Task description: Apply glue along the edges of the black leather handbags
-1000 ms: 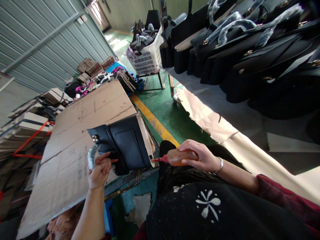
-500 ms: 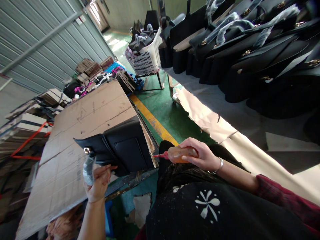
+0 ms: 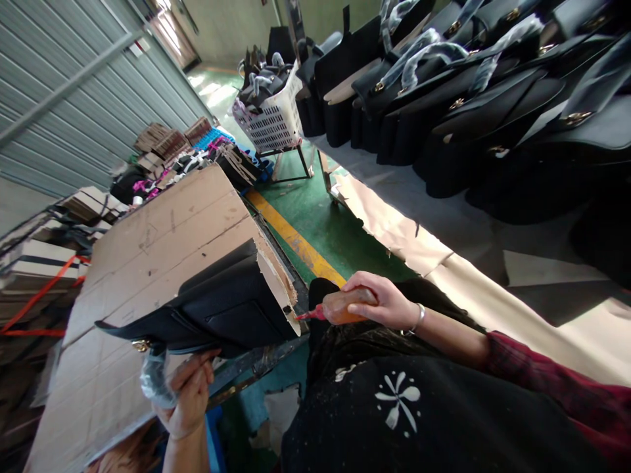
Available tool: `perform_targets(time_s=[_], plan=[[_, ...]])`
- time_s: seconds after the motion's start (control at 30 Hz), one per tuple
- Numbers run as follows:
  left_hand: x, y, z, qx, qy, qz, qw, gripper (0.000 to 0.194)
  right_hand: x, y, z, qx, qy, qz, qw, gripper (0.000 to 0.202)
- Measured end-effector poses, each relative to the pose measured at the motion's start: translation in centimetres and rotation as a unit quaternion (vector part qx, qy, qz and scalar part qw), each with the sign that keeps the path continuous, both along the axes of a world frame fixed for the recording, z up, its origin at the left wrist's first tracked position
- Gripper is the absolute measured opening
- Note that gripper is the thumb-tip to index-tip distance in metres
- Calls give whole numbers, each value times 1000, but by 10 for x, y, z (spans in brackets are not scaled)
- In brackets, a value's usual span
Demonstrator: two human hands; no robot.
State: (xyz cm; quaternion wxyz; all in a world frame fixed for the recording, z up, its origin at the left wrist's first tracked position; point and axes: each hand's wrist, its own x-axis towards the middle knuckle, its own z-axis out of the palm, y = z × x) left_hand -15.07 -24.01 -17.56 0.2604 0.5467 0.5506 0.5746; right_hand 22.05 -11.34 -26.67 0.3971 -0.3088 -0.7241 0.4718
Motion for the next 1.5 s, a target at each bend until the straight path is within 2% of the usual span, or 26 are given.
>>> perform_targets(time_s=[0.13,0.3,0.47,0.53,0.63,0.77,0.87,0.97,1.07,1.27,1.33,1.43,1.5], plan=[[2,0,0,-5,2,19,1000,18,8,-2,-2,-48,1,1,999,30],[3,-3,-4,2,-22,50,998,15,2,0,-5,-94,40,-16,995,36],[-3,0,-3,-6,-13,25,1000,17,0,0,-8,-103,-6,4,995,35],[-3,2,-2,-10,-6,18,1000,19,3,-1,-8,-106,-17,-7,994,35],[-2,4,-2,-4,3,11,1000,21,7,-4,-8,-131,1,-35,991,38],[-3,3,-4,22,-15,24,999,22,4,-9,-8,-185,47,-10,982,42],[-4,2,-6,12,-22,25,999,28,-1,-11,-10,-181,31,9,983,41],[-4,1,-6,12,-15,14,1000,21,-1,-12,-14,-163,11,-37,986,37],[-4,1,-6,24,-15,10,1000,18,3,-11,-15,-178,27,-69,981,38],[0,4,-2,22,-12,5,1000,16,4,-12,-15,-241,68,14,968,43],[2,5,-1,30,-10,7,999,16,2,-12,-15,-235,52,6,971,42],[1,5,-2,23,-10,13,1000,18,2,-11,-16,-213,34,-39,976,40],[-3,4,-5,11,-14,28,999,20,3,-10,-16,-227,49,-33,972,41]])
